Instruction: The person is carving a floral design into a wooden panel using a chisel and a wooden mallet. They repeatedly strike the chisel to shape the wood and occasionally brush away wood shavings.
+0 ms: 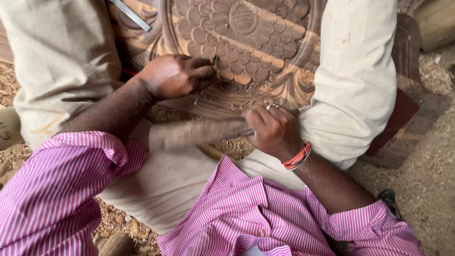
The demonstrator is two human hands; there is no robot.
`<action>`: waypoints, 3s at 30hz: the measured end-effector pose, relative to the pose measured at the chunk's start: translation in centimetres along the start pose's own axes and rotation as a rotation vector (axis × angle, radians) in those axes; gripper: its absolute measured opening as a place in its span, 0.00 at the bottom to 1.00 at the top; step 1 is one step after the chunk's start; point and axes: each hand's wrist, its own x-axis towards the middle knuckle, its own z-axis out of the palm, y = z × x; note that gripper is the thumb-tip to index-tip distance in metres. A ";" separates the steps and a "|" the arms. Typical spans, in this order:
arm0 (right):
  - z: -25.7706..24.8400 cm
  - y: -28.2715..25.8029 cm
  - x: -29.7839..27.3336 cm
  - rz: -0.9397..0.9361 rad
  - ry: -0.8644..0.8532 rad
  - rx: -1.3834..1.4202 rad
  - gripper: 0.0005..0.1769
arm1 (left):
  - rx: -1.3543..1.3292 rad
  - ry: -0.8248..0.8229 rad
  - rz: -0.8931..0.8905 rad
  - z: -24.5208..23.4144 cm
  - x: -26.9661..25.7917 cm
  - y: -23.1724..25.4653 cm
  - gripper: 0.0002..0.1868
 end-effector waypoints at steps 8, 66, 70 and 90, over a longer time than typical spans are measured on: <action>-0.2 0.3 0.6 0.056 -0.018 -0.003 0.16 | -0.039 -0.018 -0.014 -0.2 0.5 -0.5 0.15; -3.6 5.8 -3.0 -0.293 0.052 -0.212 0.06 | 0.112 -0.062 -0.009 2.3 2.3 5.3 0.21; -3.4 5.6 -3.2 -0.412 0.063 -0.244 0.12 | 0.073 -0.059 -0.032 2.0 2.7 5.1 0.22; -3.1 6.1 -2.5 -0.376 0.044 -0.247 0.12 | 0.167 -0.074 -0.002 2.1 2.6 5.0 0.21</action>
